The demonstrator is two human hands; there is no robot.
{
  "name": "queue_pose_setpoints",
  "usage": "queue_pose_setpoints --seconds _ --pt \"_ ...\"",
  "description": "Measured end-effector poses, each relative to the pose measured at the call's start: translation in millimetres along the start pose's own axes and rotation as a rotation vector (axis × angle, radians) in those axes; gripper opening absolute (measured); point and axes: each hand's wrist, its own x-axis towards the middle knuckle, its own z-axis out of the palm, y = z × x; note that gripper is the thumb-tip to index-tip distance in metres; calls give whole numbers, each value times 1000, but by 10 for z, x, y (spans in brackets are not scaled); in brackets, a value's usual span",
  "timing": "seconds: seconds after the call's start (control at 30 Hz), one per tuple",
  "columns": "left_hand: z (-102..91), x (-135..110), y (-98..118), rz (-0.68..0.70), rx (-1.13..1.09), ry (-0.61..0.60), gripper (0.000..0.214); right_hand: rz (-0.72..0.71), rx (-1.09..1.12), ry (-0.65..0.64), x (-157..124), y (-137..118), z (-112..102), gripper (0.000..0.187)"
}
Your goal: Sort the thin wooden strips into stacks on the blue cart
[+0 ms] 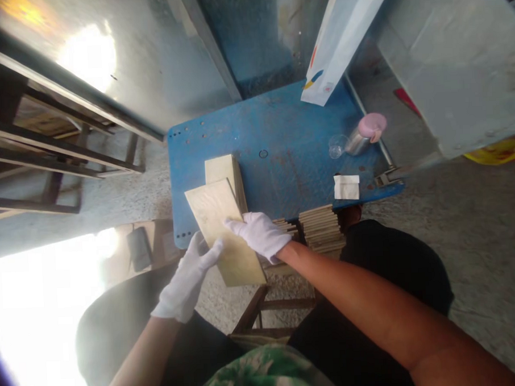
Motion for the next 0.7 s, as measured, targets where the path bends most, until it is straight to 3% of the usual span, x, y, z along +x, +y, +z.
queue_pose_setpoints --seconds 0.1,0.3,0.5,0.7 --pt "212 27 125 -25 46 30 92 32 -69 67 31 42 -22 39" --pt "419 127 416 -33 222 84 140 93 -216 176 30 -85 -81 42" --pt "614 221 404 -83 231 73 137 154 -297 213 44 -167 -128 42" --pt "673 252 373 -91 234 86 131 181 -420 205 22 -210 -123 42"
